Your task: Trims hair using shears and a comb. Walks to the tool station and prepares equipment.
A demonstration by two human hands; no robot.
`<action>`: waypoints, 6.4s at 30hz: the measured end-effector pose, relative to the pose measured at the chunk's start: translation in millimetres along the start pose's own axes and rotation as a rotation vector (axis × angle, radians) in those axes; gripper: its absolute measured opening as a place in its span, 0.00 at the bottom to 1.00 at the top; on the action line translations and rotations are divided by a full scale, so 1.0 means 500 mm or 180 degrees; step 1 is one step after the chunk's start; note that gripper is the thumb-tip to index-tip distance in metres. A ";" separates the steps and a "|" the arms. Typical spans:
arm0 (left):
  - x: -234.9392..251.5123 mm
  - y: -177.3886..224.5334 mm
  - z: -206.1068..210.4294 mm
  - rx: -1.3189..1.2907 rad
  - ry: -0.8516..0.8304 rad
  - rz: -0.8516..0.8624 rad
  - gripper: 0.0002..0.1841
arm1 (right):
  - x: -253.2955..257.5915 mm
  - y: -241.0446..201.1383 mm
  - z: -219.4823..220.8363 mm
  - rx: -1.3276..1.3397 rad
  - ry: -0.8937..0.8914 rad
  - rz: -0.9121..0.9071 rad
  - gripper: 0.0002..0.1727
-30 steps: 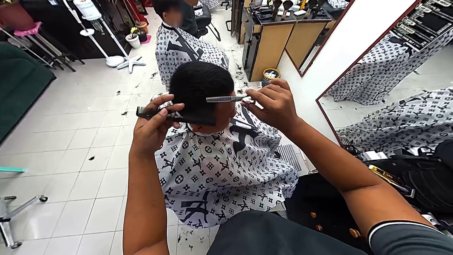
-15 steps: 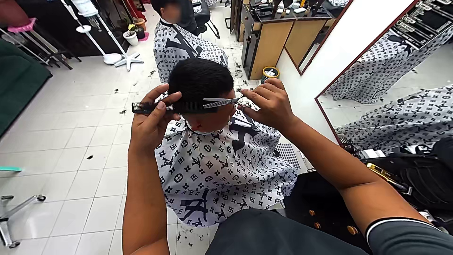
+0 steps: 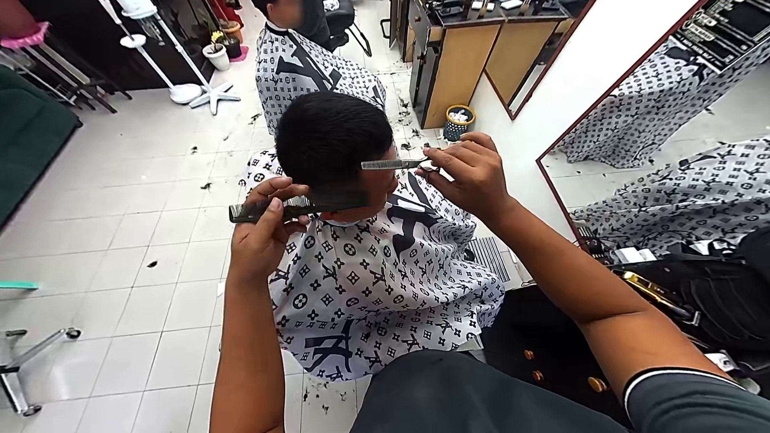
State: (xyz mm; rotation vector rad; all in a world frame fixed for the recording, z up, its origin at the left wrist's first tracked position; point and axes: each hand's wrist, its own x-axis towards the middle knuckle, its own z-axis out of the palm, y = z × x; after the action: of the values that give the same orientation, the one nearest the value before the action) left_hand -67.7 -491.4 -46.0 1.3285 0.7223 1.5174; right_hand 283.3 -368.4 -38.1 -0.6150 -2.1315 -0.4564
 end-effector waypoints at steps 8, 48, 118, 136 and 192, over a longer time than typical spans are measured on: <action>0.039 0.031 -0.005 0.0099 -0.0345 0.0362 0.17 | 0.010 -0.008 0.027 -0.0059 -0.0038 -0.0133 0.18; 0.054 0.049 0.008 0.0476 -0.0410 0.0341 0.21 | -0.035 -0.001 0.036 0.0033 0.0087 -0.0005 0.15; 0.069 -0.030 -0.064 -0.0712 0.0229 0.0214 0.20 | 0.173 -0.089 -0.078 -0.0744 -0.0834 -0.0621 0.18; 0.109 -0.021 -0.084 -0.0815 -0.0061 0.0267 0.21 | 0.225 -0.119 -0.092 -0.0847 -0.1287 -0.0512 0.19; 0.132 -0.069 -0.221 -0.0658 0.0077 -0.0718 0.07 | -0.138 -0.533 -0.102 -0.0386 0.0873 0.3171 0.22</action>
State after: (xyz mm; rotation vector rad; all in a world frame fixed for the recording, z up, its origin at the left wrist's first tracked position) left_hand -161.0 -401.2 -76.5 1.0401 0.6858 1.3877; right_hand 198.5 -629.5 -92.5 -1.4650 -1.3152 -0.0897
